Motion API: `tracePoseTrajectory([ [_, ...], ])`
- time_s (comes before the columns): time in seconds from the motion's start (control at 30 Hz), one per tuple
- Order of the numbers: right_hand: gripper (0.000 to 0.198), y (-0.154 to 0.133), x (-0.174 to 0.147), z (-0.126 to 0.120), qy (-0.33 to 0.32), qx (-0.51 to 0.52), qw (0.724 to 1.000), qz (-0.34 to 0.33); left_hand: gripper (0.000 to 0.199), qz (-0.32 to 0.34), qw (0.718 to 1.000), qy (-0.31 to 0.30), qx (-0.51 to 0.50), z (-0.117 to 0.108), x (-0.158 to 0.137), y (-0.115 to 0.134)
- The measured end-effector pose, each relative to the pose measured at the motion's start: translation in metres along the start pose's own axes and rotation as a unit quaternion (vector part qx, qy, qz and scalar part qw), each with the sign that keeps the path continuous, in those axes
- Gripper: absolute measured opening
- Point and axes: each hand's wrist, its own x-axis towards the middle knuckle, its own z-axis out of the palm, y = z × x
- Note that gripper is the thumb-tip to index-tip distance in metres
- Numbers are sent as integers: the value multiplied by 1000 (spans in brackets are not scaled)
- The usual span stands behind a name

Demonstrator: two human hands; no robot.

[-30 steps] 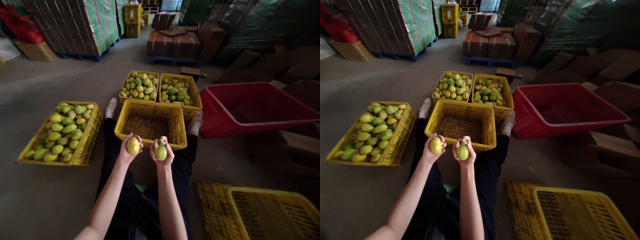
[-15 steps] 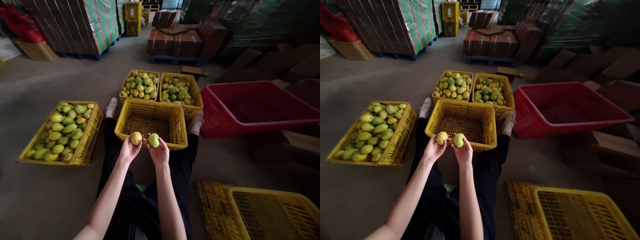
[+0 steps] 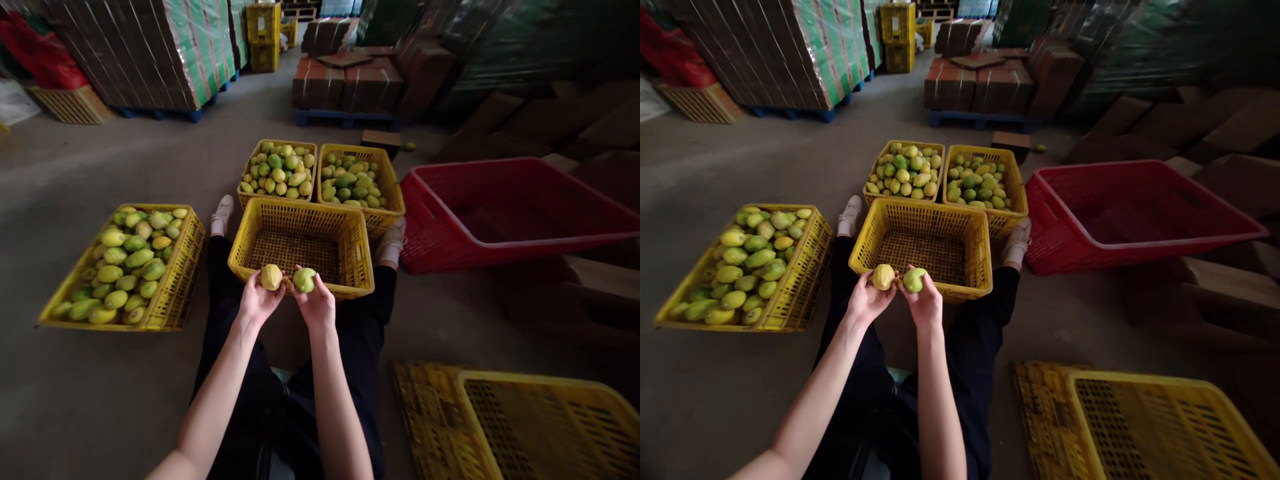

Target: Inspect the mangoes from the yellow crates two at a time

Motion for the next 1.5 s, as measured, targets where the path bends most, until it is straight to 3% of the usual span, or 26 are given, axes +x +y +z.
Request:
tracePoseTrajectory([
  [0.23,19,2,0,1,22,-8,1000,-12,25,16,998,-53,-12,-1,-2,0],
  [0.37,23,1,-1,8,46,-21,998,-27,21,84,996,-25,-24,2,-6,0],
  [0.43,21,-1,-3,12,59,-20,998,-29,27,81,996,-24,-33,2,-8,2],
  [0.57,24,-5,-5,16,96,9,995,7,46,39,996,-70,-47,-6,-10,5],
  [0.7,36,-7,-6,15,162,18,984,72,38,69,993,-80,-50,-10,-7,7],
  [0.8,34,-5,-6,13,185,1,980,72,31,64,995,-58,-50,-9,-6,9],
  [0.9,21,-4,-7,13,149,-2,988,48,31,34,995,-60,-66,-9,-10,12],
  [1.07,24,-4,-8,12,41,-22,994,102,38,-28,985,-90,-141,-16,-13,14],
  [1.27,45,-2,-5,12,45,-78,979,182,28,-29,990,-48,-133,-24,-7,10],
  [1.4,46,0,-5,13,28,-98,974,202,35,-20,995,-46,-86,-22,-5,9],
  [1.5,34,3,-5,14,30,-89,979,181,35,1,995,-37,-95,-21,-5,12],
])
